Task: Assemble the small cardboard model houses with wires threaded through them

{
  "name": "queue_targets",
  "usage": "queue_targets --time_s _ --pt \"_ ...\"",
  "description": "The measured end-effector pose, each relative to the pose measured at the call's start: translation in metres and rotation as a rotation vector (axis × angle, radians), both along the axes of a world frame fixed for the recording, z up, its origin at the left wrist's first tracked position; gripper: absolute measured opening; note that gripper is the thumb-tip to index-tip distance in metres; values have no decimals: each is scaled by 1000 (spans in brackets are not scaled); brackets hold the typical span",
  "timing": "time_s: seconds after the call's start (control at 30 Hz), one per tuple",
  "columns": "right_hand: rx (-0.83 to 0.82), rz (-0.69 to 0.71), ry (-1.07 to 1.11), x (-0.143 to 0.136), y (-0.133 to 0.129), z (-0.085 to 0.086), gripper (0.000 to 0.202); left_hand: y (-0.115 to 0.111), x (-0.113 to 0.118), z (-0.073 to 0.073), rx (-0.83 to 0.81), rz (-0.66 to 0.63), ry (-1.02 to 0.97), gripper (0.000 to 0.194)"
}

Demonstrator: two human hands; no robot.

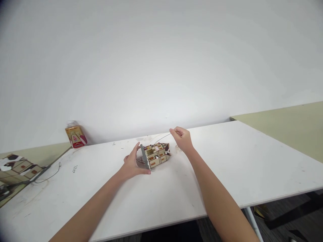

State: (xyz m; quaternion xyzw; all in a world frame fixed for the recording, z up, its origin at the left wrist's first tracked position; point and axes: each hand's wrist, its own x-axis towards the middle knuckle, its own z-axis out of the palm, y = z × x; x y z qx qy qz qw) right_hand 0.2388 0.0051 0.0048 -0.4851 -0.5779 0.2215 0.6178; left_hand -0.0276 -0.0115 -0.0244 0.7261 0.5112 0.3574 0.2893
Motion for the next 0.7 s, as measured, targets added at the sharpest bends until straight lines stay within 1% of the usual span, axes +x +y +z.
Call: queue_targets --time_s 0.07,0.13,0.2,0.3,0.43,0.53,0.63,0.7 --pt "64 -12 -114 3 -1 0 40 0 -3 1 52 -31 66 128" --pt "142 -15 -263 6 0 0 38 0 -6 2 137 -73 190 125" --pt "186 -4 -381 8 2 0 37 0 -9 5 236 -118 332 119" --pt "197 8 -469 4 3 -3 34 0 -12 10 356 -162 462 106" --pt "174 37 -569 -11 -1 -7 28 1 -14 13 421 -182 499 86" --pt "130 67 -616 -24 -5 -9 23 3 -12 11 419 -130 492 64" --pt "133 62 -667 -34 -7 -14 22 6 -10 6 486 -7 473 36" --pt "160 54 -713 -38 -8 -18 24 7 -9 4 535 76 461 22"
